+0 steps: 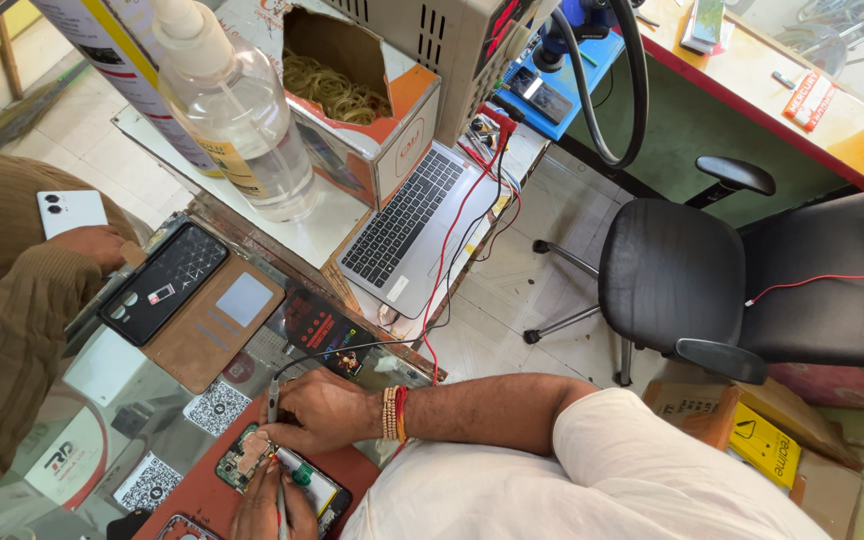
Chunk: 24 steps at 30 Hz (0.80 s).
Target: The person works at a repair bench on a disassembled smartphone lying on a red mat, using a handheld tool to work on the exposed motherboard while holding the board steady with the other hand. A multimeter with red probes stays connected nearby as the person continues the fine board-level work throughout the clip.
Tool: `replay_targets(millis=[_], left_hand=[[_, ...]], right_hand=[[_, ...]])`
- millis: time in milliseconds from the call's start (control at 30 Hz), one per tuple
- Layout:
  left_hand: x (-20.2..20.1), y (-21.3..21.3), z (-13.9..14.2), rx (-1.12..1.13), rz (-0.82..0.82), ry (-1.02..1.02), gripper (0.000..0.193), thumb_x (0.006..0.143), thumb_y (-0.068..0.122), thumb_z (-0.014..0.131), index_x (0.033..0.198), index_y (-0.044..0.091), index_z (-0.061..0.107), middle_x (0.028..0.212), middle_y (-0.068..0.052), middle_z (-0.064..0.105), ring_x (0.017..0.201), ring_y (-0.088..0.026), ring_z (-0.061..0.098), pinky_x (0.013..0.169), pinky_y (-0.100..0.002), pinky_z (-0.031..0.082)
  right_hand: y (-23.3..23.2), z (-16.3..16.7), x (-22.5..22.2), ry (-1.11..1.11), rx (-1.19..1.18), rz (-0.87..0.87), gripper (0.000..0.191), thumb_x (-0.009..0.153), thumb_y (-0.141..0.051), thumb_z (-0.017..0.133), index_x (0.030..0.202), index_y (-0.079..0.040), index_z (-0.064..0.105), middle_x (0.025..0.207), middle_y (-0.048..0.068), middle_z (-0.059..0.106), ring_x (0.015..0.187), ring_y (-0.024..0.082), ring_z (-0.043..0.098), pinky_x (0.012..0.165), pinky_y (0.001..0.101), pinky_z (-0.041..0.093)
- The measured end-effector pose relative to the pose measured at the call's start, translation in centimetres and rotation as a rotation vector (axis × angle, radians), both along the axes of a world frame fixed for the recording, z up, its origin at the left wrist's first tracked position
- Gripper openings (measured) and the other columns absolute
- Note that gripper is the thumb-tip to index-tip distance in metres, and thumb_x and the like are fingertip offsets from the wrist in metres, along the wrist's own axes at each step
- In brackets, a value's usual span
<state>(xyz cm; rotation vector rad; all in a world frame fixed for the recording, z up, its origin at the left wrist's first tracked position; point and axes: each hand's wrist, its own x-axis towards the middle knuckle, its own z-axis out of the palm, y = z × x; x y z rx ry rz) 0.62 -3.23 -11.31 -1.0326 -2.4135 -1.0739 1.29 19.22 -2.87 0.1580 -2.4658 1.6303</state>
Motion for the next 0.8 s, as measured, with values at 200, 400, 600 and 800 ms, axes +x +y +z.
replay_targets(millis=[200,400,600,800], left_hand=[[0.06,0.07,0.14,0.008,0.0,-0.002,0.021,0.088,0.0,0.067,0.107,-0.011,0.067,0.108,-0.029,0.072,0.098,-0.041,0.075,0.085,-0.047,0.062],[-0.11,0.33,-0.11,0.025,0.005,-0.014,0.021,0.087,0.0,0.067,0.105,-0.01,0.068,0.106,-0.029,0.072,0.098,-0.04,0.075,0.085,-0.046,0.062],[-0.12,0.31,0.09,0.012,0.006,-0.022,0.021,0.087,0.0,0.067,0.104,-0.011,0.068,0.105,-0.028,0.072,0.096,-0.039,0.075,0.084,-0.045,0.063],[-0.19,0.51,0.18,0.043,0.002,0.001,0.021,0.087,0.0,0.067,0.105,-0.01,0.068,0.106,-0.028,0.072,0.095,-0.039,0.075,0.083,-0.045,0.063]], right_hand=[[-0.05,-0.07,-0.05,0.016,-0.021,-0.003,0.028,0.095,-0.027,0.07,0.088,0.0,0.072,0.088,0.015,0.073,0.072,0.029,0.073,0.065,0.0355,0.058],[0.2,0.21,-0.01,0.006,0.005,0.005,0.029,0.095,-0.028,0.07,0.09,0.0,0.073,0.086,0.015,0.072,0.071,0.03,0.072,0.064,0.0362,0.058],[0.27,0.26,0.03,-0.008,-0.015,0.016,0.028,0.097,-0.028,0.068,0.092,-0.001,0.072,0.086,0.014,0.072,0.071,0.029,0.072,0.064,0.0359,0.058],[0.21,0.25,0.02,0.005,-0.003,0.009,0.027,0.096,-0.027,0.069,0.091,-0.001,0.072,0.085,0.014,0.072,0.07,0.029,0.071,0.063,0.0362,0.057]])
